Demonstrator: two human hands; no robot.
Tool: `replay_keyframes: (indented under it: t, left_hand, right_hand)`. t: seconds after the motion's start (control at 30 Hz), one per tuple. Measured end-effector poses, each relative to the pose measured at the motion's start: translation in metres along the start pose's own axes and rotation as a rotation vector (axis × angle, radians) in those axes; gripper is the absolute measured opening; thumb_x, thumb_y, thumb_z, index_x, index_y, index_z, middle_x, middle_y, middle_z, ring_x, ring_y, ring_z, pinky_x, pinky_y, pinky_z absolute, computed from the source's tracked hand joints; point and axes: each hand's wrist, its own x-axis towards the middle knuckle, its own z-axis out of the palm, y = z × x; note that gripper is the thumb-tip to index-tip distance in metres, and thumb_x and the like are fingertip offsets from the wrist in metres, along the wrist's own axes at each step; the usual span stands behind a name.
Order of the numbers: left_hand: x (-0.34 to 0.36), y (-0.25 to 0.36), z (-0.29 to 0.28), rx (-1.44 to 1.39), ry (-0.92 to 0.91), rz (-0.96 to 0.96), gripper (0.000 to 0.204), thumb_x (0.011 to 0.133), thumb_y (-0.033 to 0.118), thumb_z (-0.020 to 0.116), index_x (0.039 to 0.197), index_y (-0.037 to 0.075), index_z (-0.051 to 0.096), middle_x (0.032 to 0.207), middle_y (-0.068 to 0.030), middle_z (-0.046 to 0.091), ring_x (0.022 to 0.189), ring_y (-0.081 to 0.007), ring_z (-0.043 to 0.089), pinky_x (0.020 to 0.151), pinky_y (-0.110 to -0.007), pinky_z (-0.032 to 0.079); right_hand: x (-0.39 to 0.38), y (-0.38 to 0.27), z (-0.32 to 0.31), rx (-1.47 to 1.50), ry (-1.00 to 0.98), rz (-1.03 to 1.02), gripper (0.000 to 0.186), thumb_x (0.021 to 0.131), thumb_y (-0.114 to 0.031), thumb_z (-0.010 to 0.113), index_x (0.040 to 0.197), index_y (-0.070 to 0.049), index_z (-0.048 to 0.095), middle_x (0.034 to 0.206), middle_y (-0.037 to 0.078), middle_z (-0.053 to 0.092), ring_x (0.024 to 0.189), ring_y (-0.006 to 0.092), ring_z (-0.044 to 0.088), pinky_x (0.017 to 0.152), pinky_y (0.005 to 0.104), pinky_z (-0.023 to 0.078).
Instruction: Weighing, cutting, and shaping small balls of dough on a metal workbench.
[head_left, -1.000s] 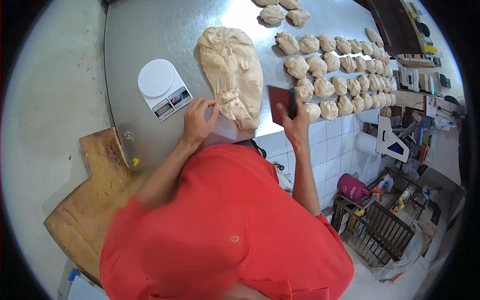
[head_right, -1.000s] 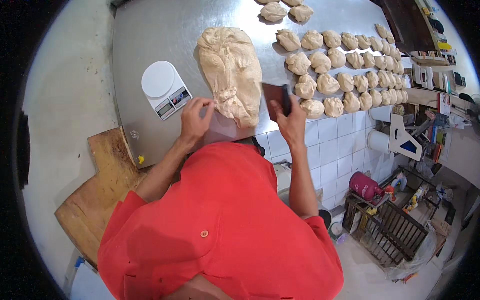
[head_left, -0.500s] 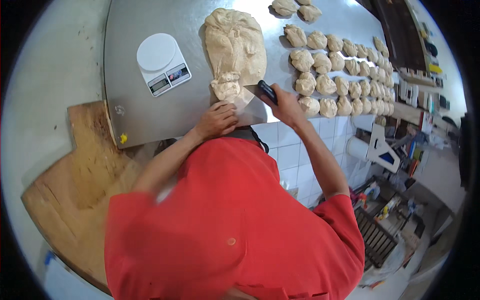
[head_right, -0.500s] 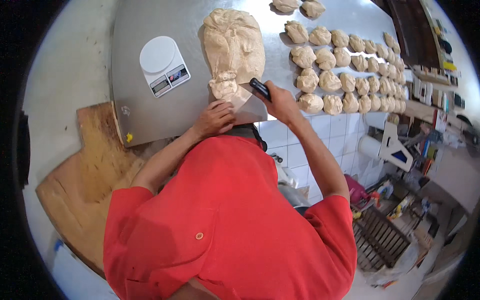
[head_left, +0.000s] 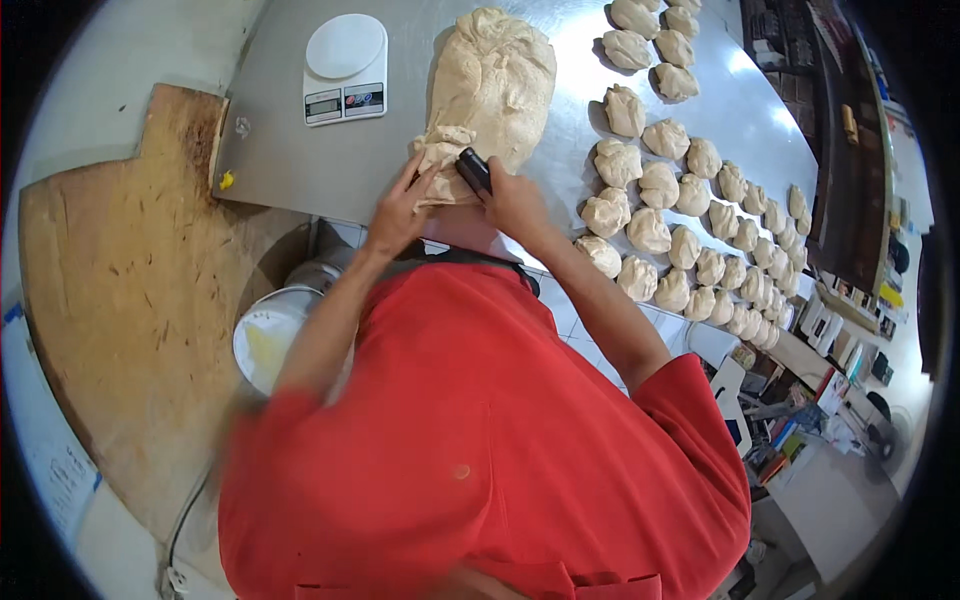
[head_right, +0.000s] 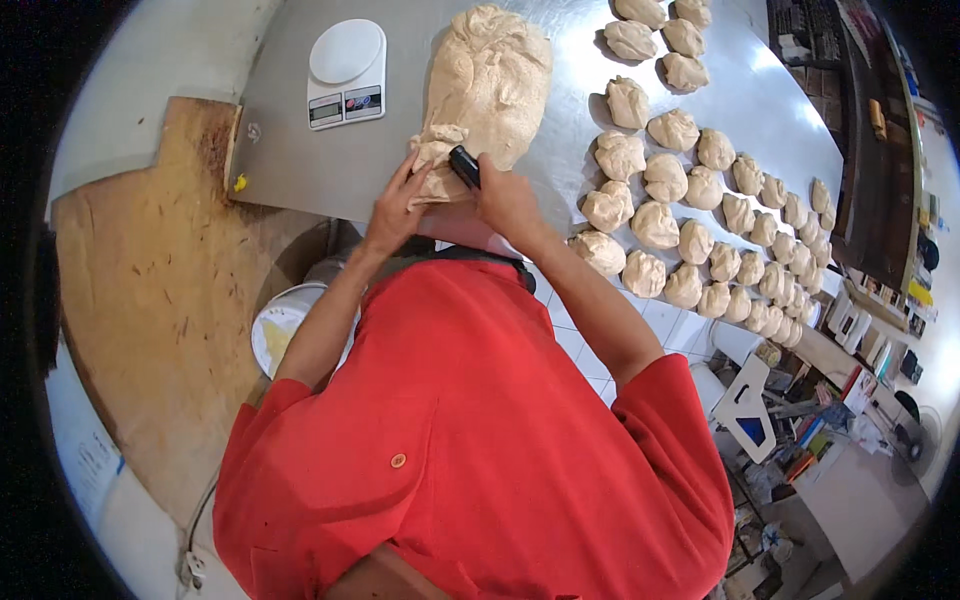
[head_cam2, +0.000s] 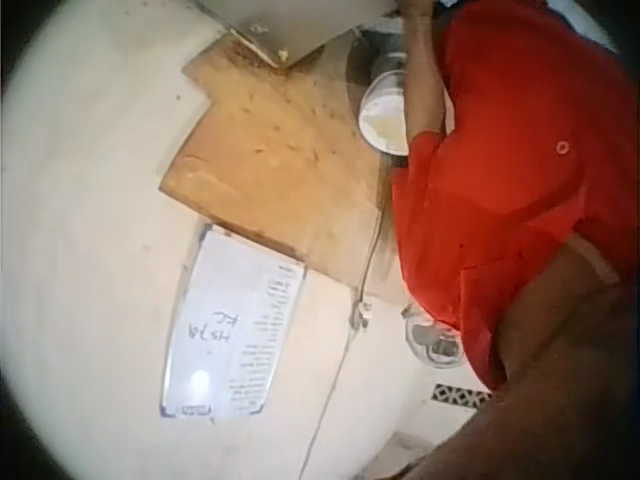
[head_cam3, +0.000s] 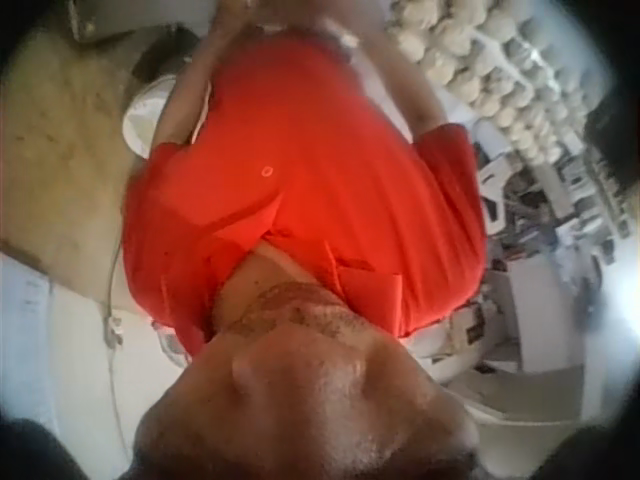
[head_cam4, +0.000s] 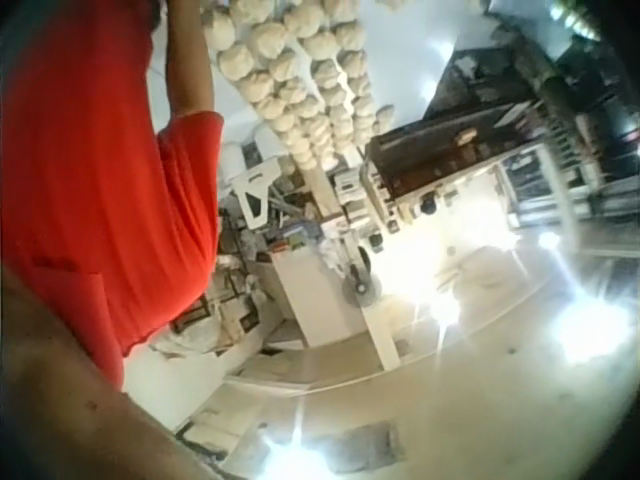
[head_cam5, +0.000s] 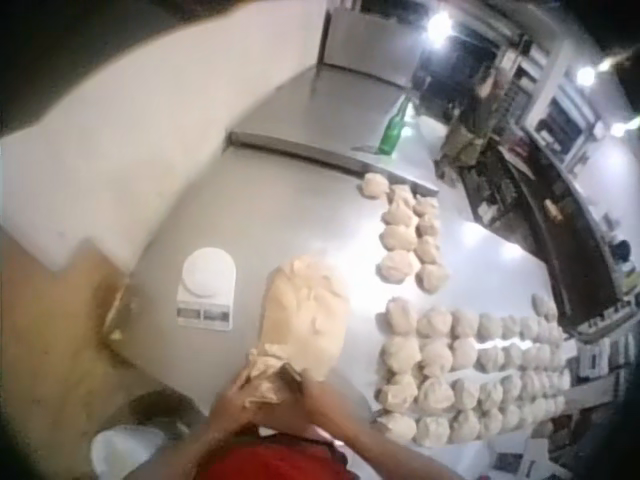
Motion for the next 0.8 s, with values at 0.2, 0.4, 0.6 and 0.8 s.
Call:
replay_keyframes:
  t: [0.2, 0.4, 0.6, 0.8]
  left_hand:
    - [0.044, -0.004, -0.074, -0.313, -0.490, -0.316, 0.060, 0.085, -0.009, 0.053, 0.142, 0.008, 0.064, 0.159, -0.0115, 0.048, 0.134, -0.0300, 0.057, 0.111, -0.033, 0.044]
    - [0.025, 0.057, 0.039, 0.520, 0.275, -0.390, 0.105, 0.064, 0.037, 0.090, 0.152, 0.011, 0.038, 0.151, -0.0262, 0.043, 0.138, -0.0415, 0.046, 0.105, -0.046, 0.043]
    - [0.012, 0.023, 0.012, 0.198, 0.073, -0.572, 0.105, 0.060, 0.042, 0.094, 0.143, 0.001, 0.044, 0.142, -0.0248, 0.050, 0.126, -0.0403, 0.054, 0.101, -0.048, 0.046]
    - [-0.010, 0.011, 0.003, 0.224, 0.150, -0.320, 0.082, 0.070, 0.031, 0.089, 0.135, -0.002, 0.050, 0.123, -0.0211, 0.062, 0.104, -0.0373, 0.064, 0.095, -0.045, 0.051]
  right_hand:
    - [-0.009, 0.053, 0.003, 0.236, -0.194, -0.146, 0.031, 0.090, -0.021, 0.068, 0.114, -0.006, 0.055, 0.087, 0.024, 0.072, 0.076, 0.0502, 0.066, 0.070, 0.0555, 0.051]
    - [-0.033, -0.001, -0.074, 0.064, -0.065, -0.056, 0.030, 0.092, -0.021, 0.067, 0.114, -0.004, 0.056, 0.089, 0.024, 0.073, 0.076, 0.0490, 0.068, 0.067, 0.0553, 0.051]
    - [-0.003, -0.042, -0.049, 0.041, 0.001, -0.140, 0.030, 0.095, -0.019, 0.064, 0.116, -0.004, 0.050, 0.086, 0.025, 0.073, 0.073, 0.0471, 0.070, 0.063, 0.0536, 0.052]
    - [0.027, -0.069, 0.030, -0.145, 0.066, -0.288, 0.025, 0.093, -0.016, 0.060, 0.111, -0.003, 0.047, 0.078, 0.021, 0.071, 0.068, 0.0459, 0.069, 0.059, 0.0535, 0.052]
